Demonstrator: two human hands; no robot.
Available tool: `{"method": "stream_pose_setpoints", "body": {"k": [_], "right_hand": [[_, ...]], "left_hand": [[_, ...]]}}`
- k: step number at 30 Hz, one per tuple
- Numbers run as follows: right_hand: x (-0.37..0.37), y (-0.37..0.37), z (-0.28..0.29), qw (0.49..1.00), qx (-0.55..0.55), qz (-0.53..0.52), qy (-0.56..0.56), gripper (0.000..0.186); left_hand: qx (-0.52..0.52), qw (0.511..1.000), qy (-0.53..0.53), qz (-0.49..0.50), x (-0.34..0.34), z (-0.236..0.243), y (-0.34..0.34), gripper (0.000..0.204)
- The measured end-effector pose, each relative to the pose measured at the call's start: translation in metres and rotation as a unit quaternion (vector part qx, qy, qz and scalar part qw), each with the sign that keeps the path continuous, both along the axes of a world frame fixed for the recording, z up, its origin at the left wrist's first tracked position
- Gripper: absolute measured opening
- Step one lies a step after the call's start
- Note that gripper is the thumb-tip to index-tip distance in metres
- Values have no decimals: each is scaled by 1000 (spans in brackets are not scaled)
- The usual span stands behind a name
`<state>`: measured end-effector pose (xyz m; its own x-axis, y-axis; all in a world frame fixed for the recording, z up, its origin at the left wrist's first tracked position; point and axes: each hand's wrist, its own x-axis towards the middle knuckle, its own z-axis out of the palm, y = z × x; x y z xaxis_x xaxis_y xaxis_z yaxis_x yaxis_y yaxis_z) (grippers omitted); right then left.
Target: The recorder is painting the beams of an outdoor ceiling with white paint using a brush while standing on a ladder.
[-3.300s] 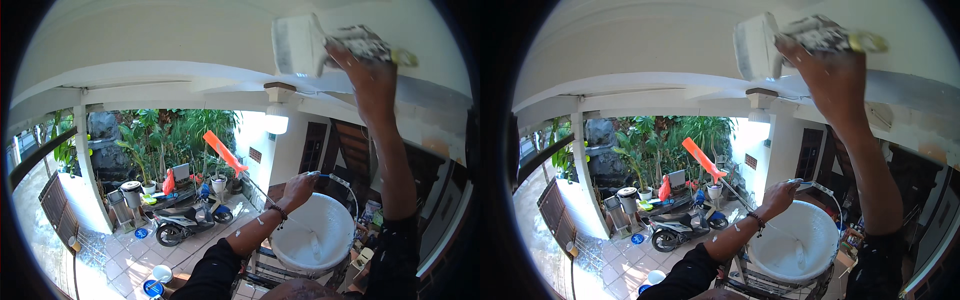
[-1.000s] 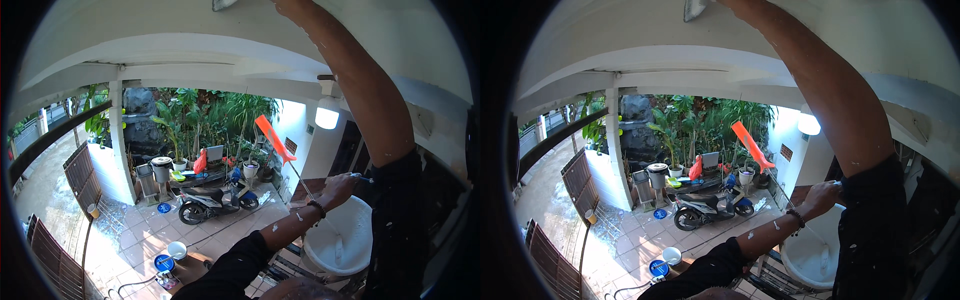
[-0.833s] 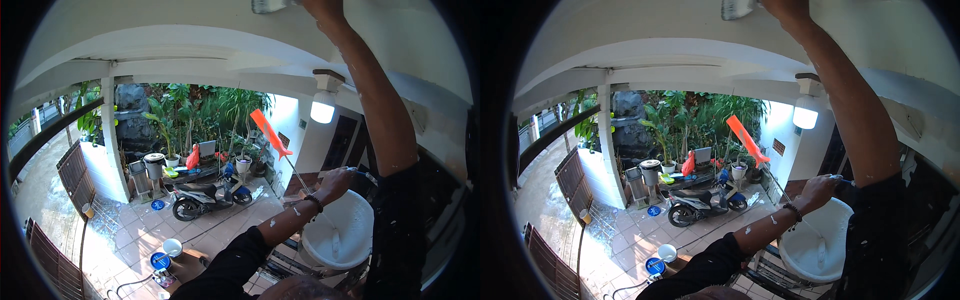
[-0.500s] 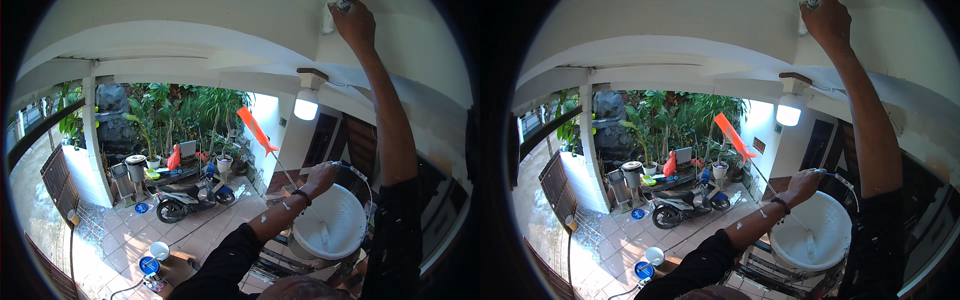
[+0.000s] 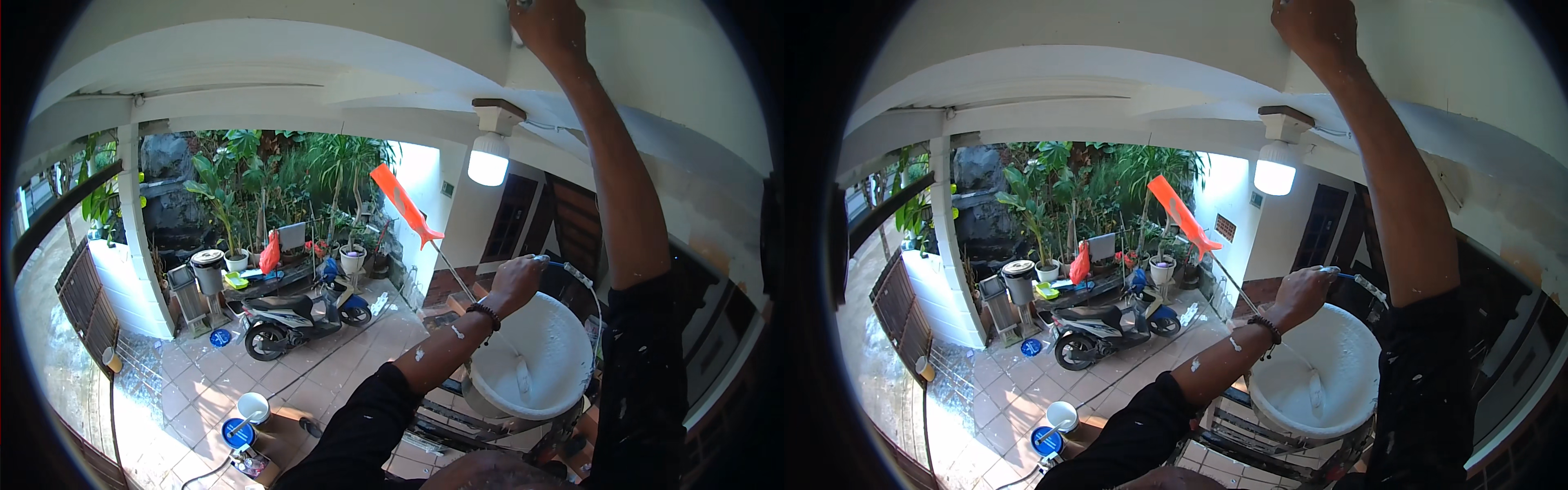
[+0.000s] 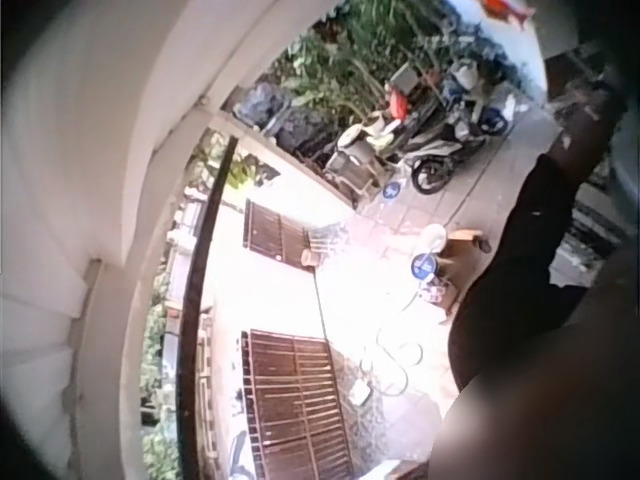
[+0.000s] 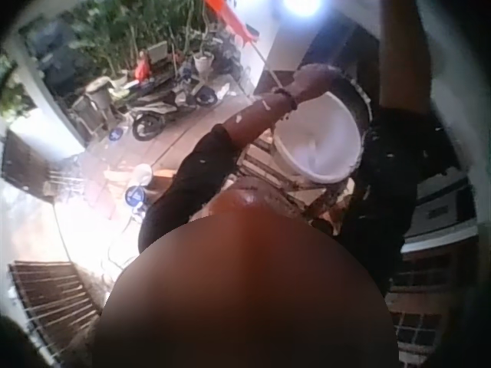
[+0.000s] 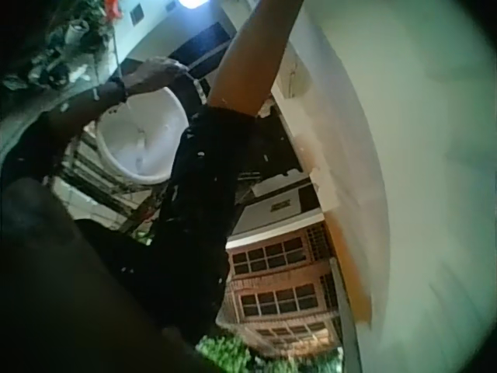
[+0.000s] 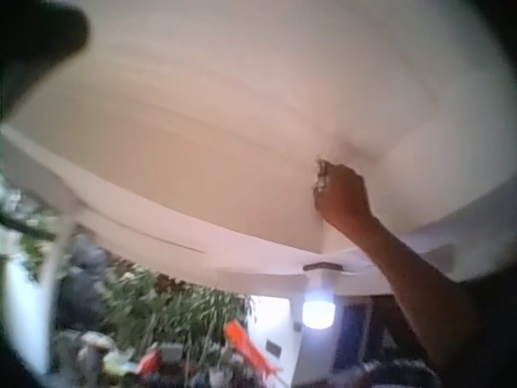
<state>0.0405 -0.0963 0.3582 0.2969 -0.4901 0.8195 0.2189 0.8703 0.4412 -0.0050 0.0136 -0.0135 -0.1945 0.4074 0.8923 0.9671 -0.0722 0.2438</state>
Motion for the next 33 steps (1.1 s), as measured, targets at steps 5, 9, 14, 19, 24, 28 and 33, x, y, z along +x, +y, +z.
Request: {"method": "stream_pose_setpoints", "body": {"k": [5,9,14,19,24,28,33], "right_hand": [[-23,-42,-57,998,7,41,-48,30],[-11,-119,-76,965,62,237,-89,18],[-10,-108,-64,880,-14,444,-170,22],[4,-23,-70,929,-77,326,-156,25],[12,40,-69,984,-113,37,-135,36],[10,34,-74,995,-62,-24,-81,23],[-28,-27,-64,998,10,14,-63,27]], "left_hand": [[-20,1000,-17,-2,0,0,7,19],[-30,999,-7,-25,-3,0,-9,22],[-19,1000,2,3,-1,1,-6,22],[-9,1000,-27,-12,0,0,-3,21],[3,1000,-24,-6,-1,1,-2,21],[24,999,-26,-4,-2,1,-5,21],[-7,1000,4,-8,5,6,4,20]]}}
